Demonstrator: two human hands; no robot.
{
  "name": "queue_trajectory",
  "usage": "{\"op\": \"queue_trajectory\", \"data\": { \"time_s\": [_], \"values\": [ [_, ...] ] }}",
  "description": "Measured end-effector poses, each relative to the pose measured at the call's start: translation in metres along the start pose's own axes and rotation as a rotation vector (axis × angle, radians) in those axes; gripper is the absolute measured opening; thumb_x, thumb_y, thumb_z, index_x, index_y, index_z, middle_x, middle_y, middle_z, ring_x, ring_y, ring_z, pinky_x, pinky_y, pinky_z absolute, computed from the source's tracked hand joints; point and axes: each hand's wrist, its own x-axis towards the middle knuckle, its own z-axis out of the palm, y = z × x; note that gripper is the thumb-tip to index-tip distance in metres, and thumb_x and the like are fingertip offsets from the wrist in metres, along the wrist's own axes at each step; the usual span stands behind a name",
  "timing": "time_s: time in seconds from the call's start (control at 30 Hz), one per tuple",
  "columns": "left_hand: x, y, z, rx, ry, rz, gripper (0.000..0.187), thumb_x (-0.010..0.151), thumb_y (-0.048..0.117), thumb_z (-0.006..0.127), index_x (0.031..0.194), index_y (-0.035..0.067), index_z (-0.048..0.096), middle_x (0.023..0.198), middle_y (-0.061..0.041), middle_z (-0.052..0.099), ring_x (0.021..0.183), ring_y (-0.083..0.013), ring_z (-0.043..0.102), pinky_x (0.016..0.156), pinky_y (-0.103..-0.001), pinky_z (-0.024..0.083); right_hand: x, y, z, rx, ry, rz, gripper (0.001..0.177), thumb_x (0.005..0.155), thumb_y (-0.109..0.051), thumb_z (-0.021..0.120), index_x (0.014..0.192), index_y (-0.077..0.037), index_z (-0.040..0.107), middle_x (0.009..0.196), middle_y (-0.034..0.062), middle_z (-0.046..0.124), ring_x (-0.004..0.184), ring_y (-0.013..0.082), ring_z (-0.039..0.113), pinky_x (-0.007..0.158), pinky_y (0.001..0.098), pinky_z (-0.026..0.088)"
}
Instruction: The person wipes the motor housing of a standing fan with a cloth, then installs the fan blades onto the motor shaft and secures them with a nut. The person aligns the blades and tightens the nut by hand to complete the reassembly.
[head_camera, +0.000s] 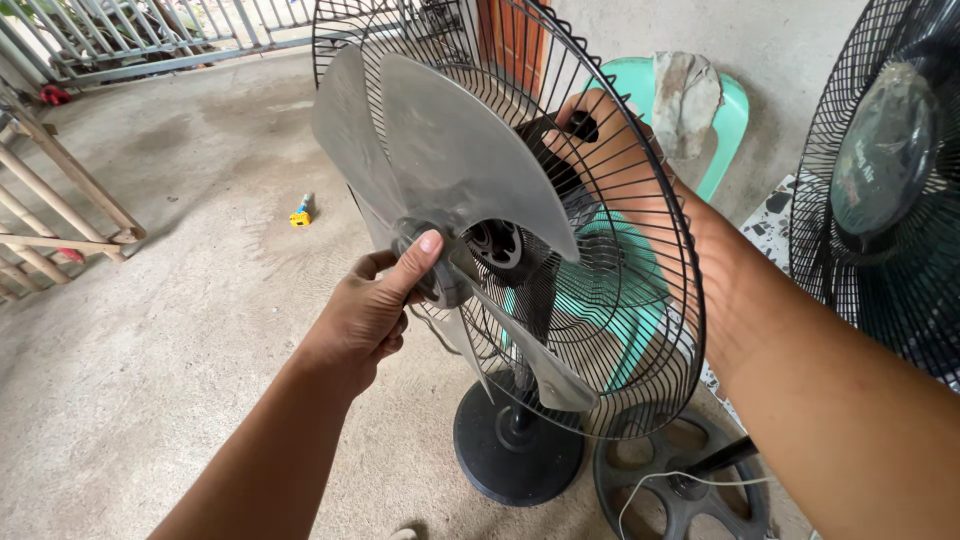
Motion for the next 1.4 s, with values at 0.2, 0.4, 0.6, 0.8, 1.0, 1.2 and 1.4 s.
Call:
{"op": "queue_trajectory", "data": {
  "time_s": [0.2, 0.4, 0.6, 0.8, 1.0, 1.2, 1.4],
  "values": [
    [0.002, -0.002, 0.003, 0.052, 0.019, 0.045, 0.112, 0.056, 0.063, 0.085, 0.134, -0.006, 0.046, 0.072, -0.008, 0.061, 0.045, -0.0061, 0.041, 0.036, -0.023, 0.033, -0.003, 0.000, 0.000, 0.001, 0.001, 0.001, 0.026, 0.093, -0.026, 0.080, 0.109, -0.011, 0.067, 0.102, 0.0033, 0.069, 0.100, 0.0155, 0.067, 0.090, 0.0326, 0.054],
    [0.004, -0.001, 0.007, 0.053, 0.036, 0.050, 0.114, 0.056, 0.064, 0.084, 0.135, -0.008, 0.046, 0.074, -0.010, 0.064, 0.045, -0.0058, 0.042, 0.036, -0.022, 0.033, -0.006, 0.002, -0.002, -0.002, 0.004, 0.012, 0.025, 0.093, -0.025, 0.080, 0.108, -0.011, 0.067, 0.102, 0.0033, 0.069, 0.101, 0.0153, 0.067, 0.091, 0.0325, 0.054],
    [0.009, -0.004, 0.008, 0.062, 0.056, 0.038, 0.115, 0.055, 0.067, 0.083, 0.136, -0.007, 0.049, 0.083, -0.014, 0.070, 0.050, -0.0063, 0.042, 0.038, -0.022, 0.034, -0.005, 0.006, -0.004, 0.000, 0.004, 0.021, 0.024, 0.093, -0.025, 0.081, 0.108, -0.012, 0.067, 0.102, 0.0033, 0.069, 0.101, 0.0151, 0.067, 0.091, 0.0324, 0.054],
    [0.019, -0.019, 0.004, 0.153, 0.023, 0.223, 0.118, 0.060, 0.069, 0.087, 0.141, -0.004, 0.043, 0.096, -0.017, 0.070, 0.074, -0.0041, 0.060, 0.058, -0.021, 0.048, -0.010, 0.007, -0.005, 0.002, 0.013, 0.024, 0.024, 0.093, -0.025, 0.081, 0.108, -0.012, 0.067, 0.103, 0.0033, 0.068, 0.101, 0.0150, 0.067, 0.091, 0.0323, 0.054],
    [0.021, -0.020, 0.000, 0.102, 0.045, 0.112, 0.122, 0.055, 0.073, 0.083, 0.140, -0.006, 0.045, 0.094, -0.018, 0.072, 0.062, -0.0072, 0.051, 0.049, -0.025, 0.046, -0.008, 0.007, -0.002, 0.004, 0.021, 0.051, 0.023, 0.093, -0.025, 0.081, 0.107, -0.012, 0.067, 0.103, 0.0033, 0.068, 0.102, 0.0148, 0.067, 0.091, 0.0322, 0.054],
    [0.008, -0.007, 0.006, 0.001, 0.050, 0.004, 0.118, 0.056, 0.075, 0.077, 0.128, -0.015, 0.056, 0.084, -0.012, 0.062, 0.052, -0.0070, 0.041, 0.040, -0.023, 0.036, -0.006, 0.010, 0.003, 0.080, 0.025, 0.002, 0.025, 0.091, -0.019, 0.083, 0.106, -0.011, 0.065, 0.100, 0.0004, 0.069, 0.101, 0.0130, 0.066, 0.092, 0.0304, 0.052],
    [0.003, 0.000, 0.009, 0.013, 0.058, -0.025, 0.115, 0.057, 0.077, 0.074, 0.124, -0.015, 0.058, 0.084, -0.012, 0.063, 0.051, -0.0067, 0.041, 0.039, -0.022, 0.036, -0.008, 0.010, 0.005, 0.126, 0.038, 0.010, 0.024, 0.091, -0.018, 0.083, 0.105, -0.011, 0.065, 0.100, -0.0015, 0.069, 0.101, 0.0116, 0.066, 0.093, 0.0291, 0.052]
  ]
}}
